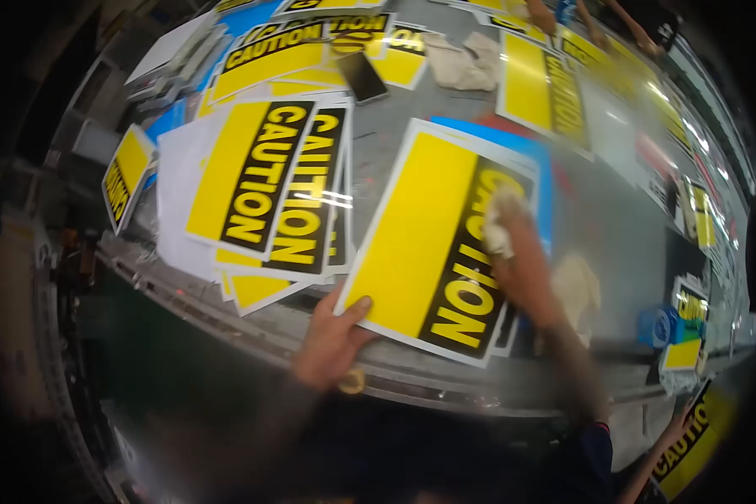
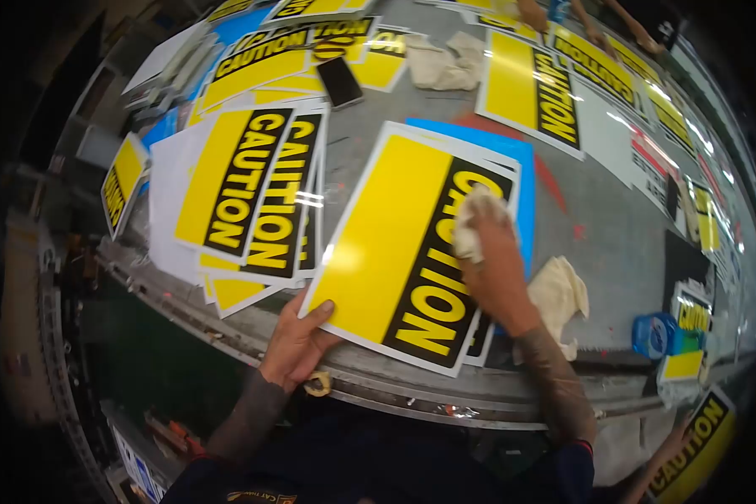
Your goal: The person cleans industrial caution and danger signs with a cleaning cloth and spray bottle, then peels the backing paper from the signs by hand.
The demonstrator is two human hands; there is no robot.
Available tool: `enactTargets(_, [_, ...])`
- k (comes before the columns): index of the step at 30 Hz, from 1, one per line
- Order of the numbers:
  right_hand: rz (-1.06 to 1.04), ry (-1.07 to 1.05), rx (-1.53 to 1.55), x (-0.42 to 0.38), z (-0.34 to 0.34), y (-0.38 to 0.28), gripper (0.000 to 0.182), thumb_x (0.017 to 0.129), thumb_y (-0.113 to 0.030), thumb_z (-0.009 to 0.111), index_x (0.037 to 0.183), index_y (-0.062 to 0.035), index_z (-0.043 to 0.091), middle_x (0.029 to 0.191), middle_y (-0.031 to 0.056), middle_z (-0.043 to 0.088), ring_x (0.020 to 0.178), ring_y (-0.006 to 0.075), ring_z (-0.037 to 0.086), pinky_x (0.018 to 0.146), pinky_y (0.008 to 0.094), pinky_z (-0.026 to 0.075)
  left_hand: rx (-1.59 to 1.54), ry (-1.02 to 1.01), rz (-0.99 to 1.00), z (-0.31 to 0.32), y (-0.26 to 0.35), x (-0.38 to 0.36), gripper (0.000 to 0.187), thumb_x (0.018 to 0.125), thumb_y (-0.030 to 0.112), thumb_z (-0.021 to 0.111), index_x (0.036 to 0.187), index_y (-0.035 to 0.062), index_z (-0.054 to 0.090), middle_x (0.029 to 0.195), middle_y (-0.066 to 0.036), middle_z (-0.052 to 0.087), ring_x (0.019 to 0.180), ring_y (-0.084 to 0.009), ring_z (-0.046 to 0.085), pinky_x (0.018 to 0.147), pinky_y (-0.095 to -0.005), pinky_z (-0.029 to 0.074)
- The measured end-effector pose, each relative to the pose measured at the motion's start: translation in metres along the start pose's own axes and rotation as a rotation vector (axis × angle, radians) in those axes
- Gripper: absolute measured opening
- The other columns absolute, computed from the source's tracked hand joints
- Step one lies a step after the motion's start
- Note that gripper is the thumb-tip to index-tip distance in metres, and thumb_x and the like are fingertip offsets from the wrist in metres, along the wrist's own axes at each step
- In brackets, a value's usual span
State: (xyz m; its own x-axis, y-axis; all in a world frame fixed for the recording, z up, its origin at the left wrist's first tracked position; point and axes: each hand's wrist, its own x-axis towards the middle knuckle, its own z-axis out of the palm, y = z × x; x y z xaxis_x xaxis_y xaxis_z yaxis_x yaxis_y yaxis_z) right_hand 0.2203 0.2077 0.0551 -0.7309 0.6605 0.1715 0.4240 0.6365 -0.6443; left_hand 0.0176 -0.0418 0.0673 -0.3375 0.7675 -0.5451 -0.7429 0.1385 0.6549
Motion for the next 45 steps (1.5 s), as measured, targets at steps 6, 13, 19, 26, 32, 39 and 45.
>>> enactTargets(6, [-0.517,-0.563,0.056,-0.039,0.043,-0.057,0.042,0.088,-0.006,0.074,0.128,-0.0052,0.06,0.16,0.0196,0.051,0.151,0.0376,0.047,0.127,0.0505,0.037,0.209,0.104,0.042,-0.011,-0.009,0.019,0.041,0.107,0.01,0.066,0.145,-0.0033,0.056,0.13,-0.015,0.072,0.115,-0.0264,0.075,0.09,-0.0396,0.069])
enactTargets(13, [-0.083,-0.156,-0.063,0.068,0.002,0.036,0.052,0.089,0.001,0.069,0.139,-0.0018,0.058,0.152,0.0204,0.058,0.143,0.0384,0.053,0.121,0.0441,0.043,0.256,0.155,0.075,-0.003,-0.01,0.02,0.037,0.106,0.015,0.066,0.14,-0.0006,0.063,0.125,-0.011,0.072,0.11,-0.0203,0.071,0.084,-0.0339,0.061])
enactTargets(19, [-0.31,-0.371,0.007,0.03,0.01,0.009,0.054,0.098,-0.01,0.068,0.149,-0.0063,0.054,0.16,0.0184,0.052,0.15,0.0326,0.05,0.125,0.0435,0.04,0.309,0.184,0.052,-0.001,-0.01,0.021,0.033,0.104,0.01,0.067,0.134,-0.004,0.066,0.12,-0.012,0.074,0.105,-0.02,0.074,0.084,-0.0323,0.064])
enactTargets(26, [-0.292,-0.361,0.04,0.022,0.02,-0.01,0.053,0.086,-0.001,0.08,0.135,-0.0044,0.058,0.16,0.0192,0.053,0.151,0.0388,0.048,0.126,0.0448,0.038,0.193,0.204,0.097,0.002,-0.011,0.028,0.036,0.104,0.014,0.073,0.135,-0.0032,0.067,0.117,-0.009,0.076,0.098,-0.0148,0.076,0.079,-0.0266,0.064])
enactTargets(32, [-0.294,-0.325,0.101,0.029,0.016,-0.009,0.05,0.079,0.002,0.077,0.126,-0.0035,0.059,0.158,0.0191,0.056,0.15,0.0402,0.048,0.124,0.0466,0.041,0.145,0.113,0.125,0.003,-0.006,0.025,0.04,0.102,0.006,0.073,0.138,-0.0088,0.062,0.125,-0.017,0.075,0.108,-0.0211,0.076,0.091,-0.0314,0.066])
enactTargets(39, [-0.149,-0.314,0.252,0.039,0.0,-0.009,0.034,0.099,-0.01,0.07,0.131,-0.0073,0.059,0.157,0.0184,0.058,0.153,0.0381,0.047,0.123,0.0413,0.041,0.186,-0.174,0.357,0.029,0.023,0.018,0.072,0.094,-0.002,0.08,0.157,-0.006,0.046,0.134,-0.02,0.072,0.122,-0.0232,0.071,0.109,-0.0354,0.057])
enactTargets(45, [-0.164,-0.249,0.284,0.042,0.0,-0.009,0.033,0.098,-0.009,0.073,0.127,-0.0012,0.058,0.152,0.0198,0.063,0.143,0.0385,0.059,0.115,0.0386,0.047,0.183,-0.216,0.411,0.045,0.035,0.015,0.072,0.096,0.002,0.08,0.159,-0.0075,0.044,0.134,-0.021,0.072,0.122,-0.0209,0.07,0.11,-0.034,0.055])
